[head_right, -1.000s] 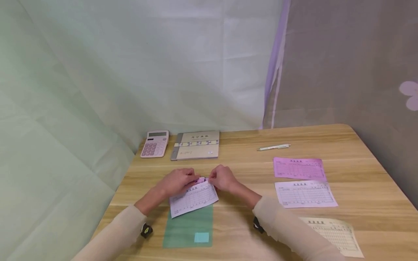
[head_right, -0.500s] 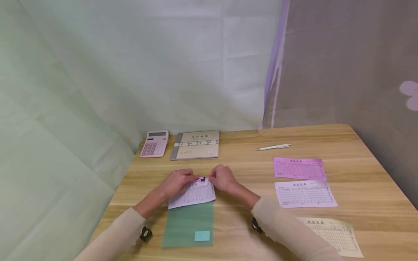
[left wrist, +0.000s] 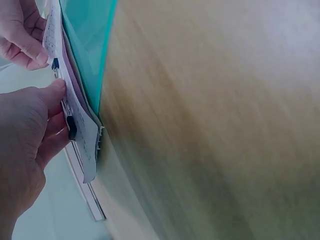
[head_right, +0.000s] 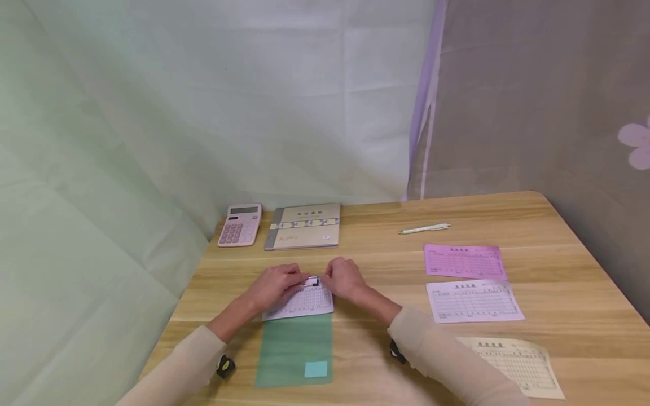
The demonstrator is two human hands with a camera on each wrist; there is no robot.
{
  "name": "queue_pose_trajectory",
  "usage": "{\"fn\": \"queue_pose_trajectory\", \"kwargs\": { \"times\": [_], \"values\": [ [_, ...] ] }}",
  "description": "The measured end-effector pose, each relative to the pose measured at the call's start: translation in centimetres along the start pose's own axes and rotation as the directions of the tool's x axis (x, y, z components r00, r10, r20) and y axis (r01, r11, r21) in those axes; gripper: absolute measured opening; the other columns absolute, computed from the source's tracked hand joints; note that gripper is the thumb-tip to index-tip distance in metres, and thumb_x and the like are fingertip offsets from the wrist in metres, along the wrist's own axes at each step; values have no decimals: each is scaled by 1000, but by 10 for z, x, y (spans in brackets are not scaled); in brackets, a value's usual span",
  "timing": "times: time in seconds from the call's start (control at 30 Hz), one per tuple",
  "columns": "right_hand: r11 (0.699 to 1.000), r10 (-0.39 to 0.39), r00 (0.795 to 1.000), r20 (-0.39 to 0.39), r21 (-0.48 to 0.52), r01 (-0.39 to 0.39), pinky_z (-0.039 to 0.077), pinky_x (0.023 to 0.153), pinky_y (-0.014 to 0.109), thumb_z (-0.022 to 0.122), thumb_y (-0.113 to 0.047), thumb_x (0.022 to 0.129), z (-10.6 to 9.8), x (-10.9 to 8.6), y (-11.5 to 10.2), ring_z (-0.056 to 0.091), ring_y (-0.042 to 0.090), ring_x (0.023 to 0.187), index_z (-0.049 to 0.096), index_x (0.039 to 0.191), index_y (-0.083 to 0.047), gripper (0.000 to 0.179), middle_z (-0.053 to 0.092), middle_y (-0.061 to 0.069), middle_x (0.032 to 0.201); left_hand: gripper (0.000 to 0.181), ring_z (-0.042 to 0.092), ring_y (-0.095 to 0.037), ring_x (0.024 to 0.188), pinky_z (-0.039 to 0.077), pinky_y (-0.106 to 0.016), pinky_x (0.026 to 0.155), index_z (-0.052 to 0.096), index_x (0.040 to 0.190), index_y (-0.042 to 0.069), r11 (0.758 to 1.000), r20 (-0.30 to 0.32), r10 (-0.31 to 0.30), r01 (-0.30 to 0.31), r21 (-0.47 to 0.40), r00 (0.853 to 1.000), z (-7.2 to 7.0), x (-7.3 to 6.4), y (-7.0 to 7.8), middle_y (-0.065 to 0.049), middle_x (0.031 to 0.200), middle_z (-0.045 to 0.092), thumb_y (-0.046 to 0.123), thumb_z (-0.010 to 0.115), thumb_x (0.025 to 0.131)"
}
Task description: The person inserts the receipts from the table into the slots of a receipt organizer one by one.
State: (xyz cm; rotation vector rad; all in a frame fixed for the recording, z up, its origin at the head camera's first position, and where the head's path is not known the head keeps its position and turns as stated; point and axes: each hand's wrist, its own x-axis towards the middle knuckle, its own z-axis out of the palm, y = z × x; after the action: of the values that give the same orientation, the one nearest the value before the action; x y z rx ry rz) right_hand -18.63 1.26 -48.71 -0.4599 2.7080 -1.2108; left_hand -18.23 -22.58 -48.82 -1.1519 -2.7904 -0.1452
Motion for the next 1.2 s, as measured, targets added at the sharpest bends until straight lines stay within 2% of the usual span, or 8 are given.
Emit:
{"fn": "queue_pose_trajectory", "kwargs": {
  "times": [0.23, 0.47, 0.63, 0.8, 0.87, 0.93, 1.03, 1.2],
  "values": [
    [999, -38, 999, -37, -8, 38, 48, 55, 23, 77, -3, 94, 2, 0, 1, 58, 11, 61, 76, 80, -6, 14, 68, -1, 71, 31, 51, -6, 78, 48, -20, 69, 75, 134, 17, 1000, 12, 1, -1, 18, 1000, -2, 1, 3, 7, 98, 63, 19, 72, 104],
    [1000, -27, 996, -79, 10, 28, 48, 53, 23, 78, -3, 92, 5, -1, 0, 58, 11, 58, 76, 79, -6, 14, 67, -1, 69, 30, 51, -6, 79, 49, -21, 70, 75, 135, 16, 1000, 10, -16, 16, 19, 1000, -1, -1, 4, 6, 100, 64, 17, 70, 105],
    [1000, 9, 999, -36, 28, -8, 49, 55, 24, 79, -4, 94, 2, -1, -2, 59, 12, 61, 75, 81, -6, 13, 67, 0, 72, 31, 53, -7, 81, 52, -24, 73, 74, 136, 18, 999, 32, -38, 37, 19, 999, -2, -1, 5, 6, 101, 63, 19, 70, 105],
    [1000, 10, 1000, 9, 17, -10, 54, 67, 31, 77, 0, 93, -7, 1, -4, 60, 18, 76, 72, 97, -2, 7, 66, 4, 84, 31, 53, -7, 81, 52, -25, 73, 74, 136, 19, 999, 45, -43, 43, 7, 998, -4, 0, 7, 6, 101, 63, 19, 70, 105],
    [1000, 6, 999, 34, 0, -6, 54, 68, 30, 75, 2, 92, -10, 2, -5, 60, 18, 77, 73, 98, -1, 7, 67, 4, 85, 31, 53, -7, 81, 52, -24, 73, 74, 137, 19, 999, 50, -42, 42, 4, 998, -5, 0, 7, 6, 101, 63, 19, 70, 105],
    [1000, 12, 997, 70, -3, -12, 53, 64, 29, 73, 1, 94, -13, 4, -5, 60, 16, 71, 74, 95, -2, 4, 67, 3, 82, 31, 53, -7, 81, 52, -24, 74, 74, 136, 18, 999, 50, -40, 40, -2, 998, -5, 0, 6, 6, 102, 63, 19, 70, 105],
    [999, 24, 994, 110, 26, -27, 49, 54, 24, 74, -3, 97, -13, 6, -4, 59, 14, 61, 76, 89, -5, 9, 68, 1, 74, 31, 53, -7, 82, 53, -23, 74, 74, 136, 18, 999, 48, -37, 36, 6, 998, -4, 0, 6, 6, 102, 64, 20, 70, 106],
    [991, 55, 994, 94, 116, -66, 51, 48, 24, 75, -2, 98, -8, 3, -2, 63, 15, 54, 79, 90, -1, 9, 70, 4, 72, 30, 55, -7, 82, 53, -23, 74, 75, 135, 17, 999, 30, -26, 25, 21, 999, -2, 0, 6, 5, 102, 64, 19, 71, 105]
  ]
}}
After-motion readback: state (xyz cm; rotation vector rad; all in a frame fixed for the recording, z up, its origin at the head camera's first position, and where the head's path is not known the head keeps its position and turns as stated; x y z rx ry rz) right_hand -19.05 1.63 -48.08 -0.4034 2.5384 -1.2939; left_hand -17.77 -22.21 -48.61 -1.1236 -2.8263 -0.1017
